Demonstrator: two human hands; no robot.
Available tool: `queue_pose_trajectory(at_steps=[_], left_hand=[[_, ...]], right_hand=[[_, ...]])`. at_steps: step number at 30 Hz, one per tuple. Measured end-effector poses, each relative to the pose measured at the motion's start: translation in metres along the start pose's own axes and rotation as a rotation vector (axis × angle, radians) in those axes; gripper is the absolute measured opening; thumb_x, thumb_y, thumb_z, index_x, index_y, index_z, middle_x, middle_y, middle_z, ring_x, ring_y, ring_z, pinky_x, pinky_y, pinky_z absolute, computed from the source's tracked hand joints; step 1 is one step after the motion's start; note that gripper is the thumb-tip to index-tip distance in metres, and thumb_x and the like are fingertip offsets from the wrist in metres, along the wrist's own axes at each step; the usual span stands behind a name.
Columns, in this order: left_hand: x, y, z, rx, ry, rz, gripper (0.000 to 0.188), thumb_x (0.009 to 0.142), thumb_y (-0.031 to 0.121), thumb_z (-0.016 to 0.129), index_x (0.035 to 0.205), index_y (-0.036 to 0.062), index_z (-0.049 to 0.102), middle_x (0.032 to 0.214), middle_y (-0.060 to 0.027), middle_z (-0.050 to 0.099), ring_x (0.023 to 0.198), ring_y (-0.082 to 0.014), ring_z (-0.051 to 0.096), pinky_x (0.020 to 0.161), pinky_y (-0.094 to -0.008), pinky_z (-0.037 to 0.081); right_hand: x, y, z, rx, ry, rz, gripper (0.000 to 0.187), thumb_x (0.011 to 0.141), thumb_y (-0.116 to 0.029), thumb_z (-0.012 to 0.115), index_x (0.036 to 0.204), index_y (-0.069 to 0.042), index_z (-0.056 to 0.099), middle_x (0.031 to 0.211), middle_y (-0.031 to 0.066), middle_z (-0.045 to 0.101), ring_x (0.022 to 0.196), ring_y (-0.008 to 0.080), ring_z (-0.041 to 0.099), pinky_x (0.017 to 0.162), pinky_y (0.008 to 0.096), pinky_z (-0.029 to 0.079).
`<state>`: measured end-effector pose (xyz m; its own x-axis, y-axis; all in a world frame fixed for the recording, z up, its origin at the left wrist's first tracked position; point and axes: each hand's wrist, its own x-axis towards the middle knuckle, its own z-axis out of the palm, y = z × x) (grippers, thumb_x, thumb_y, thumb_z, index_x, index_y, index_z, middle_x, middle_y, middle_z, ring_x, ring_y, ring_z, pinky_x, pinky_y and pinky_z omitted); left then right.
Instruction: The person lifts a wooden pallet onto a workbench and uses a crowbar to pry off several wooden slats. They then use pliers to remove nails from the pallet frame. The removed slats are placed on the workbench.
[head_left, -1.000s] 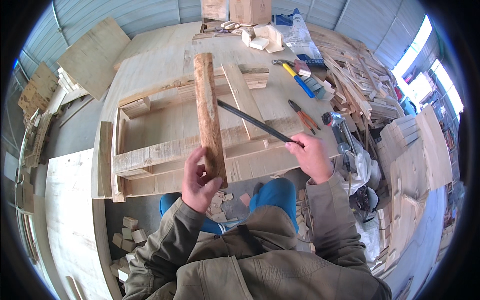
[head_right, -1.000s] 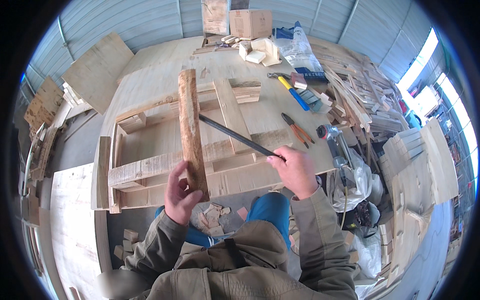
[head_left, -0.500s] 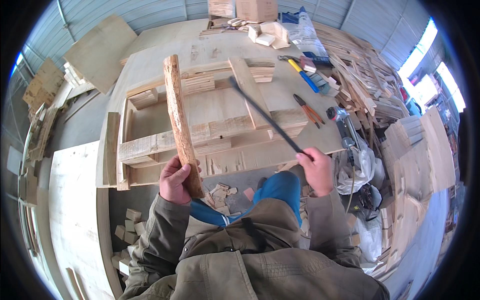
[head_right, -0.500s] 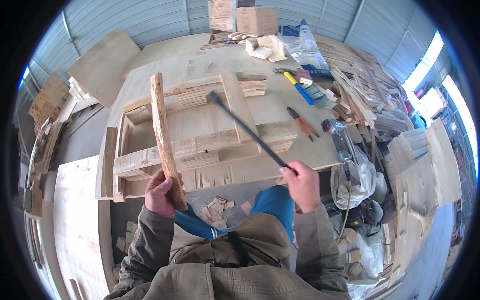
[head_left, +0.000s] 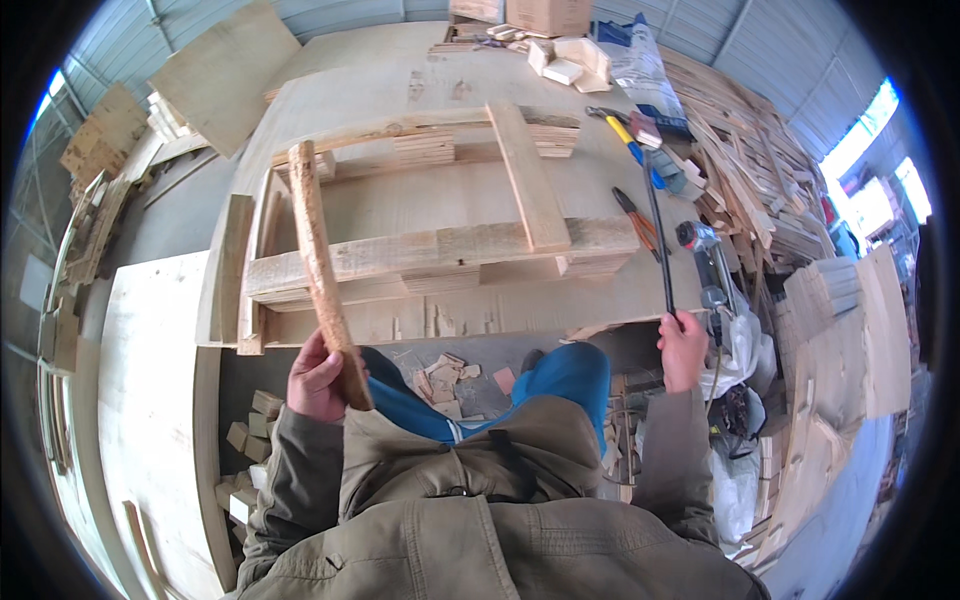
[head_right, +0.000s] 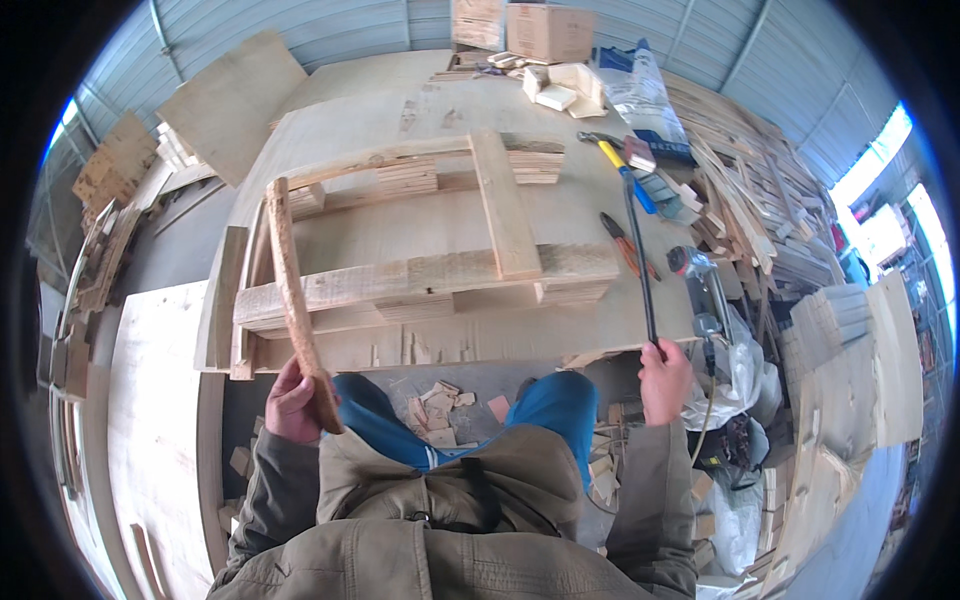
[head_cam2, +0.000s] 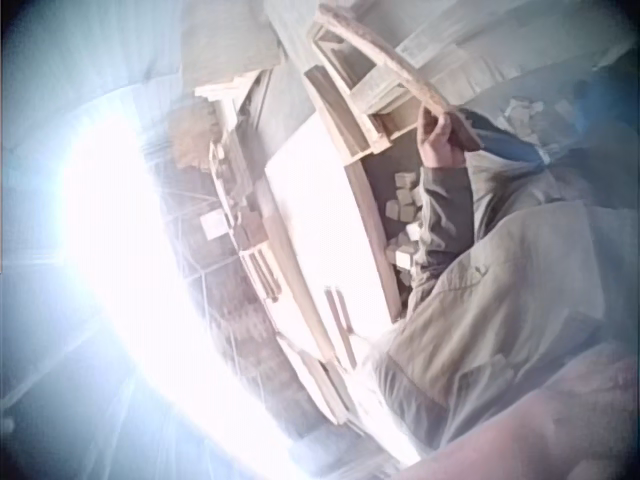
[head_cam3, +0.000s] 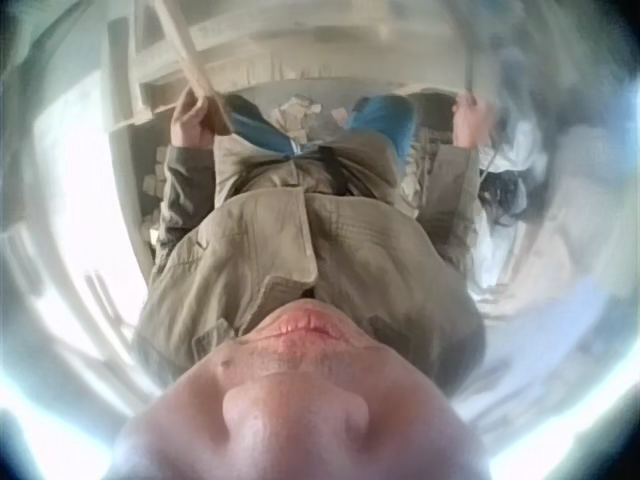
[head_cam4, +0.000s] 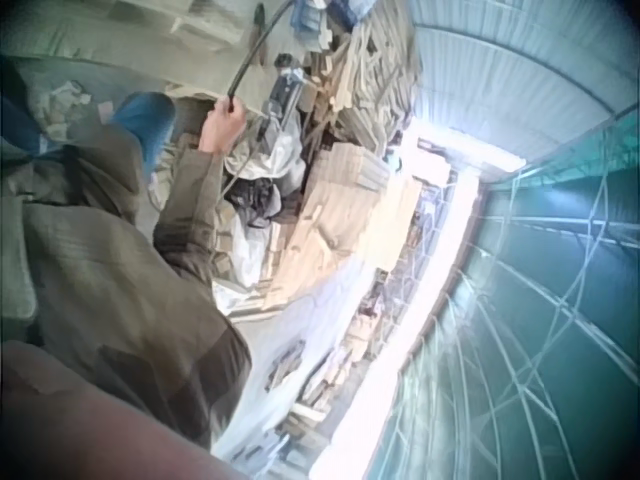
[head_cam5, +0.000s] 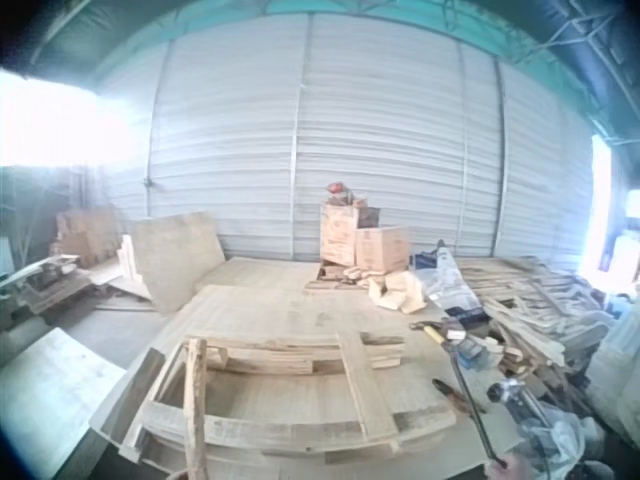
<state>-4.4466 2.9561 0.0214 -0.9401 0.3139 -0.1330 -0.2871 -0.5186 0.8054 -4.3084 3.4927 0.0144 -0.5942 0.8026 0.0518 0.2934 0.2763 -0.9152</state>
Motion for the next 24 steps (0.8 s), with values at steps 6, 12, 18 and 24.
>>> queue_pose_trajectory(at_steps=[6,12,18,24], left_hand=[[-0.013,0.002,-0.029,0.054,0.064,0.047,0.059,0.096,0.01,0.07,0.151,0.0018,0.051,0.103,-0.0167,0.07,0.086,-0.0276,0.07,0.074,-0.0417,0.061],[-0.027,0.007,-0.043,0.134,0.146,0.042,0.061,0.096,0.012,0.071,0.152,-0.0003,0.051,0.102,-0.0154,0.07,0.082,-0.0246,0.069,0.069,-0.0379,0.061],[-0.03,0.007,-0.041,0.159,0.226,0.097,0.065,0.094,0.013,0.073,0.154,-0.0015,0.05,0.1,-0.0129,0.07,0.08,-0.0209,0.069,0.068,-0.0339,0.06],[-0.03,0.01,-0.039,0.173,0.268,0.122,0.07,0.092,0.011,0.076,0.155,-0.0029,0.049,0.103,-0.0126,0.071,0.085,-0.0191,0.069,0.072,-0.0324,0.059]], right_hand=[[0.054,0.03,0.012,-0.014,0.0,0.011,0.028,0.094,-0.008,0.071,0.119,0.006,0.071,0.085,0.0081,0.072,0.066,0.0136,0.065,0.059,0.0309,0.052],[0.118,0.031,0.027,-0.365,0.0,-0.031,0.036,0.086,-0.007,0.068,0.121,0.003,0.073,0.097,0.0238,0.077,0.089,0.0333,0.076,0.081,0.0429,0.057],[0.161,0.001,0.044,-0.592,-0.026,-0.232,0.035,0.086,-0.004,0.065,0.119,-0.003,0.076,0.106,0.0237,0.078,0.104,0.0388,0.075,0.092,0.0448,0.056],[0.213,-0.004,0.074,-0.75,-0.024,-0.359,0.032,0.084,-0.002,0.065,0.115,-0.003,0.074,0.11,0.0248,0.076,0.108,0.0431,0.072,0.094,0.0482,0.055]])
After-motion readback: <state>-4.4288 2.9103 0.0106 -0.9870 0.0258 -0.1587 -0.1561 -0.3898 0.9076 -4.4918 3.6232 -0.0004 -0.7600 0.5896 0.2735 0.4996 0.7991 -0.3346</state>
